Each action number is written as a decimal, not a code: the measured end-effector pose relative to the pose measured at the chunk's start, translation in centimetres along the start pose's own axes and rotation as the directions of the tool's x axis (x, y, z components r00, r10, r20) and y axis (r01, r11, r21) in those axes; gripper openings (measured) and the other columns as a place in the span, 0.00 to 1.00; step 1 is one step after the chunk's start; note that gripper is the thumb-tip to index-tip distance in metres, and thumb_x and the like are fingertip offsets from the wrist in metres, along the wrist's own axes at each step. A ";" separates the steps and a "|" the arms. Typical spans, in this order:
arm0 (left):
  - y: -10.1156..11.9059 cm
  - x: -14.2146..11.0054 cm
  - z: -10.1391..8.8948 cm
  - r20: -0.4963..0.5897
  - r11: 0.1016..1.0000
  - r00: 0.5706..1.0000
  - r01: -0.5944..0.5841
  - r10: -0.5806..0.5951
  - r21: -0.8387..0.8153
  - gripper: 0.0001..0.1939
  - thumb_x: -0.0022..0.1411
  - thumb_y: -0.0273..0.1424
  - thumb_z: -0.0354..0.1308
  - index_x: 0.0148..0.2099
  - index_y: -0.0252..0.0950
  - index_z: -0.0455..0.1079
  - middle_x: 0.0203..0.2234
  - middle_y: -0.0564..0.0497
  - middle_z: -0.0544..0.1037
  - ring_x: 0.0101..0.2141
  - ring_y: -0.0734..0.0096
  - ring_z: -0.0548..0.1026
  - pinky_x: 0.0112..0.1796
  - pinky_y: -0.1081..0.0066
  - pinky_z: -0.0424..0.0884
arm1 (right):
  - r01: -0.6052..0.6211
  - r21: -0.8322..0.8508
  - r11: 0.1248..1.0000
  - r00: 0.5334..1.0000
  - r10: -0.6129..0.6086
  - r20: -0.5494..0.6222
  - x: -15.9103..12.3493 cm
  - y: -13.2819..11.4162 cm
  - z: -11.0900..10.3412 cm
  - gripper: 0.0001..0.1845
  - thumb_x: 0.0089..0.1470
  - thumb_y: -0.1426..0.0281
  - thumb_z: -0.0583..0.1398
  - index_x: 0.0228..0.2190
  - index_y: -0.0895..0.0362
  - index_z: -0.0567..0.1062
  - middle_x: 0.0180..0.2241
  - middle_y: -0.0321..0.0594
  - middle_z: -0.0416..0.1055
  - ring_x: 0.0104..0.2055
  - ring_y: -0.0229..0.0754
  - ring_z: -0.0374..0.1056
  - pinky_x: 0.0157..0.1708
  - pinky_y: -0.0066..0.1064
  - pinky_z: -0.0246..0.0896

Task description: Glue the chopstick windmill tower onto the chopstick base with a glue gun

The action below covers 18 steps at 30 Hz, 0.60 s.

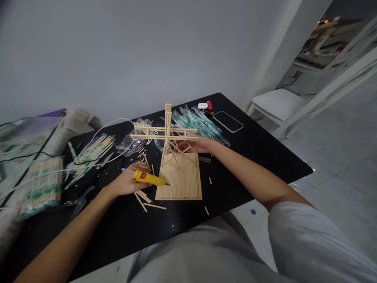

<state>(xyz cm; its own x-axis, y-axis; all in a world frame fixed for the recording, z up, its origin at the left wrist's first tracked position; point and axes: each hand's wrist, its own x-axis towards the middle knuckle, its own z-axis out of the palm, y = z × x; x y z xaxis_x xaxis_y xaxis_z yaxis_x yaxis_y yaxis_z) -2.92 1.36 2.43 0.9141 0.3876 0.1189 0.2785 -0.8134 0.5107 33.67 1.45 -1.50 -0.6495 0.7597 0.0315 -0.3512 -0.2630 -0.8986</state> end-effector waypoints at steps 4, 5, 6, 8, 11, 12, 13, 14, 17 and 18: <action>0.1 0.0 0.4 0.017 0.999 0.999 -0.044 0.044 0.013 0.11 0.64 0.31 0.67 0.29 0.38 0.70 0.29 0.53 0.78 0.35 0.64 0.76 0.48 0.60 0.71 | 0.006 -0.003 1.000 1.000 -0.006 -0.003 0.1 0.1 -0.1 0.30 0.62 0.50 0.72 0.53 0.60 0.81 0.48 0.51 0.84 0.48 0.47 0.81 0.53 0.37 0.73; 0.1 -0.1 0.5 0.021 0.998 0.998 -0.056 0.056 0.017 0.11 0.63 0.30 0.67 0.29 0.38 0.70 0.29 0.53 0.78 0.35 0.64 0.76 0.49 0.60 0.71 | 0.008 -0.004 1.000 1.000 -0.008 -0.004 0.1 0.1 -0.1 0.30 0.62 0.50 0.73 0.53 0.61 0.81 0.48 0.51 0.84 0.49 0.47 0.81 0.53 0.37 0.74; 0.0 -0.1 0.6 0.026 0.998 0.998 -0.063 0.062 0.022 0.11 0.62 0.29 0.67 0.29 0.38 0.70 0.29 0.53 0.78 0.36 0.64 0.77 0.49 0.60 0.72 | 0.008 -0.007 1.000 1.000 -0.008 -0.006 0.1 0.2 -0.1 0.30 0.62 0.50 0.73 0.52 0.61 0.81 0.49 0.52 0.84 0.49 0.48 0.81 0.53 0.37 0.74; 0.0 -0.1 0.7 0.034 0.997 0.997 -0.068 0.067 0.030 0.11 0.62 0.28 0.67 0.29 0.38 0.69 0.29 0.53 0.77 0.35 0.64 0.76 0.50 0.60 0.71 | 0.000 -0.010 1.000 1.000 0.000 -0.017 0.1 0.3 -0.2 0.28 0.63 0.51 0.72 0.51 0.60 0.81 0.49 0.52 0.84 0.50 0.48 0.81 0.53 0.38 0.74; -0.3 -0.1 0.6 0.040 0.997 0.997 -0.072 0.071 0.033 0.11 0.63 0.28 0.65 0.29 0.38 0.69 0.28 0.54 0.76 0.34 0.66 0.76 0.50 0.60 0.71 | -0.020 -0.003 1.000 0.999 0.019 -0.039 0.1 0.3 -0.2 0.23 0.67 0.53 0.69 0.50 0.60 0.80 0.49 0.52 0.83 0.49 0.47 0.81 0.53 0.38 0.74; -0.3 -0.1 0.6 0.037 0.997 0.997 -0.074 0.073 0.031 0.11 0.63 0.28 0.65 0.29 0.38 0.69 0.29 0.54 0.76 0.34 0.66 0.76 0.50 0.60 0.71 | -0.022 -0.001 1.000 0.999 0.022 -0.042 0.1 0.3 -0.2 0.23 0.68 0.54 0.68 0.50 0.60 0.80 0.49 0.52 0.83 0.49 0.47 0.81 0.53 0.38 0.73; -0.4 -0.1 0.6 0.035 0.997 0.997 -0.074 0.073 0.028 0.10 0.63 0.28 0.66 0.29 0.38 0.69 0.29 0.54 0.76 0.35 0.65 0.76 0.51 0.60 0.71 | -0.022 -0.003 1.000 0.999 0.022 -0.042 0.1 0.3 -0.2 0.22 0.68 0.54 0.68 0.51 0.60 0.80 0.48 0.52 0.83 0.49 0.46 0.81 0.54 0.38 0.73; -0.4 -0.1 0.6 0.034 0.997 0.997 -0.072 0.071 0.021 0.10 0.62 0.28 0.66 0.29 0.38 0.70 0.29 0.53 0.77 0.36 0.65 0.76 0.51 0.60 0.71 | -0.020 -0.005 1.000 0.999 0.020 -0.041 0.1 0.3 -0.1 0.22 0.69 0.54 0.68 0.51 0.60 0.80 0.48 0.52 0.83 0.49 0.46 0.81 0.54 0.38 0.73; -0.3 0.0 0.5 0.040 0.999 0.998 -0.048 0.048 -0.007 0.10 0.62 0.29 0.66 0.29 0.38 0.70 0.29 0.53 0.77 0.36 0.65 0.76 0.50 0.61 0.71 | -0.004 -0.006 1.000 1.000 0.004 -0.030 0.2 0.3 -0.1 0.25 0.66 0.53 0.70 0.51 0.60 0.80 0.48 0.52 0.84 0.49 0.47 0.81 0.53 0.38 0.74; -0.2 0.1 0.4 0.039 0.999 0.998 -0.038 0.039 -0.018 0.10 0.61 0.29 0.66 0.29 0.38 0.70 0.29 0.53 0.77 0.35 0.65 0.76 0.50 0.61 0.72 | 0.006 -0.004 1.000 1.000 -0.006 -0.026 0.2 0.3 0.0 0.26 0.65 0.52 0.71 0.52 0.60 0.80 0.48 0.52 0.84 0.49 0.48 0.81 0.53 0.38 0.74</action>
<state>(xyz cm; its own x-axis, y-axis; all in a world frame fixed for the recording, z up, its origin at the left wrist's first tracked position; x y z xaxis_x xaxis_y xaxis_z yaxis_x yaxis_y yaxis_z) -2.81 1.39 1.93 0.9351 0.3385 0.1048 0.2383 -0.8195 0.5211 33.50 1.55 -1.75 -0.6298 0.7763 0.0259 -0.3521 -0.2556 -0.9004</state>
